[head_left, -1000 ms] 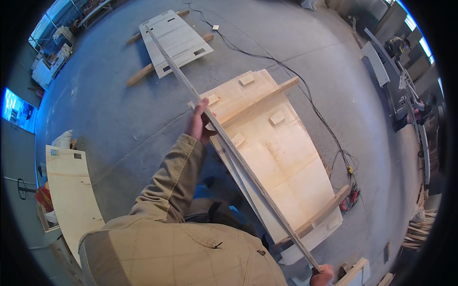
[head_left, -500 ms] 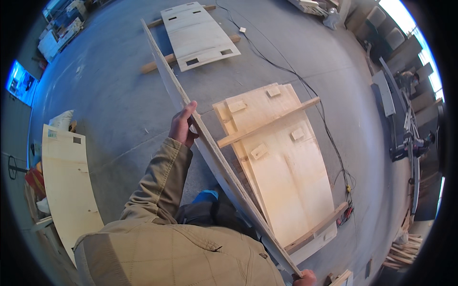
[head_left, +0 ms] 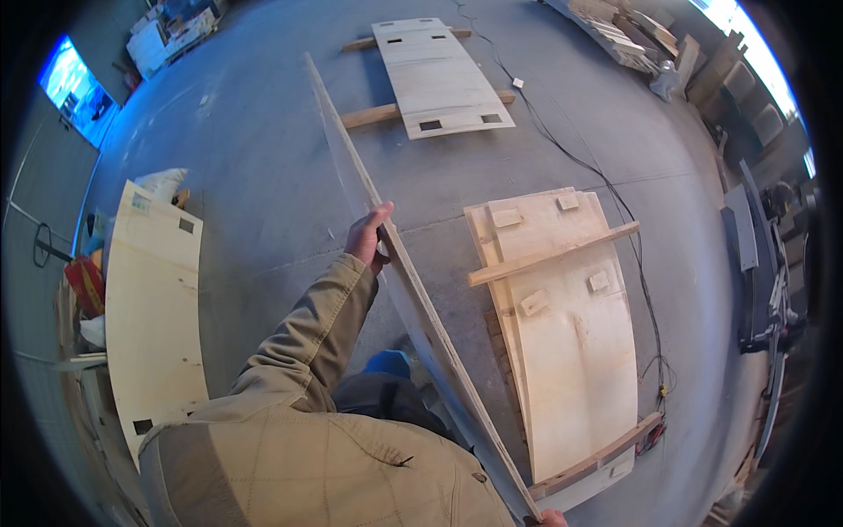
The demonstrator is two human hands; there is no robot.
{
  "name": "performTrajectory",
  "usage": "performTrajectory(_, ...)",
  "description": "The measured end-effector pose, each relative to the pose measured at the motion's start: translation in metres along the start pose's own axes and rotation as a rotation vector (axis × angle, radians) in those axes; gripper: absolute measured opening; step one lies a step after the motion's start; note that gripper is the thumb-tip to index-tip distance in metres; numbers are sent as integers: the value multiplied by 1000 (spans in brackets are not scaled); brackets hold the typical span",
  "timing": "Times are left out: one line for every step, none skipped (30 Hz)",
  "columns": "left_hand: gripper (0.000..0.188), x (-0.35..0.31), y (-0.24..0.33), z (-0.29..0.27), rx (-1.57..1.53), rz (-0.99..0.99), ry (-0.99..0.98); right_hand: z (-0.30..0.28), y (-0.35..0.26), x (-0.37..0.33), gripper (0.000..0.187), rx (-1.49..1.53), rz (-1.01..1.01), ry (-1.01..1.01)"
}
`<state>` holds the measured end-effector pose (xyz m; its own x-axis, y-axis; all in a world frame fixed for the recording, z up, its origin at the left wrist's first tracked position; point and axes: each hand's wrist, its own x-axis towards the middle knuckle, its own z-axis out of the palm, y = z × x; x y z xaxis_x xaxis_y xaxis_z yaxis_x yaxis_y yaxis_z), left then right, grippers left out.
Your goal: The person moves around a workshop, picks up a large plywood panel, flips it, and places it on the floor. They then pick up and place several wooden planks and smaller pieces, arranging them on and around the panel. The person also handles a jigsaw and a small wooden block, placing them on the panel.
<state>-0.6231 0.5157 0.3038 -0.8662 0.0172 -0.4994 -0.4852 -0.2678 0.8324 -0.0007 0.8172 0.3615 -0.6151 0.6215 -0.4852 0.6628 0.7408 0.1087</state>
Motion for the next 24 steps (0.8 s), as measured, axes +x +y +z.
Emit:
performTrajectory(62, 10, 2, -9, -11, -14, 11, 0, -10, -1, 32, -29, -8, -28)
performTrajectory(61, 19, 3, -20, -18, -33, -6, -1, -22, -4, 32, -56, 42, -74)
performTrajectory(61, 27, 4, -33, -23, -38, -29, -1, -36, -6, 32, -53, 51, -74)
performTrajectory(60, 37, 6, -46, -29, -39, -55, -1, -52, -9, 31, -47, 62, -73)
performTrajectory(60, 48, 7, -59, -38, -63, -38, 0, -70, -11, 30, -43, 71, -75)
performTrajectory(60, 57, 8, -72, -50, -90, -16, -4, -86, -16, 27, -30, 58, -86)
performTrajectory(59, 72, 16, -89, -61, -107, 17, -2, -112, -14, 26, -14, 63, -91)
performTrajectory(57, 82, 19, -109, -72, -117, 27, -5, -128, -19, 25, -13, 66, -119)
performTrajectory(55, 91, 23, -125, -79, -131, 39, -9, -145, -27, 24, -7, 76, -148)
performTrajectory(53, 102, 29, -139, -92, -145, 52, -10, -165, -34, 21, -8, 77, -120)
performTrajectory(52, 110, 34, -150, -101, -146, 59, -12, -183, -39, 20, -16, 93, -131)
performTrajectory(51, 118, 42, -162, -111, -150, 76, -13, -200, -43, 19, -19, 106, -139)
performTrajectory(51, 124, 49, -173, -114, -170, 106, -13, -216, -48, 18, -21, 120, -151)
performTrajectory(50, 129, 58, -184, -117, -179, 102, -13, -230, -52, 17, -16, 120, -146)
performTrajectory(50, 134, 65, -192, -120, -149, 77, -11, -241, -54, 17, -13, 117, -138)
performTrajectory(50, 136, 71, -199, -121, -139, 72, -9, -250, -56, 17, -15, 113, -135)
performTrajectory(49, 137, 77, -206, -121, -142, 88, -7, -258, -57, 18, 4, 100, -124)
performTrajectory(50, 138, 83, -213, -107, -133, 83, -2, -265, -57, 19, 24, 86, -116)
performTrajectory(50, 140, 89, -219, -122, -100, 58, 3, -271, -58, 20, 49, 74, -110)
performTrajectory(51, 141, 95, -224, -126, -93, 60, 8, -276, -57, 22, 54, 92, -146)
performTrajectory(51, 138, 97, -230, -132, -102, 71, 13, -280, -59, 22, 51, 79, -156)
performTrajectory(53, 137, 103, -236, -112, -109, 83, 19, -285, -58, 25, 53, 78, -157)
performTrajectory(53, 136, 109, -241, -101, -81, 69, 23, -290, -60, 28, 62, 83, -166)
performTrajectory(53, 137, 116, -246, -83, -77, 63, 27, -296, -60, 25, 114, 39, -18)
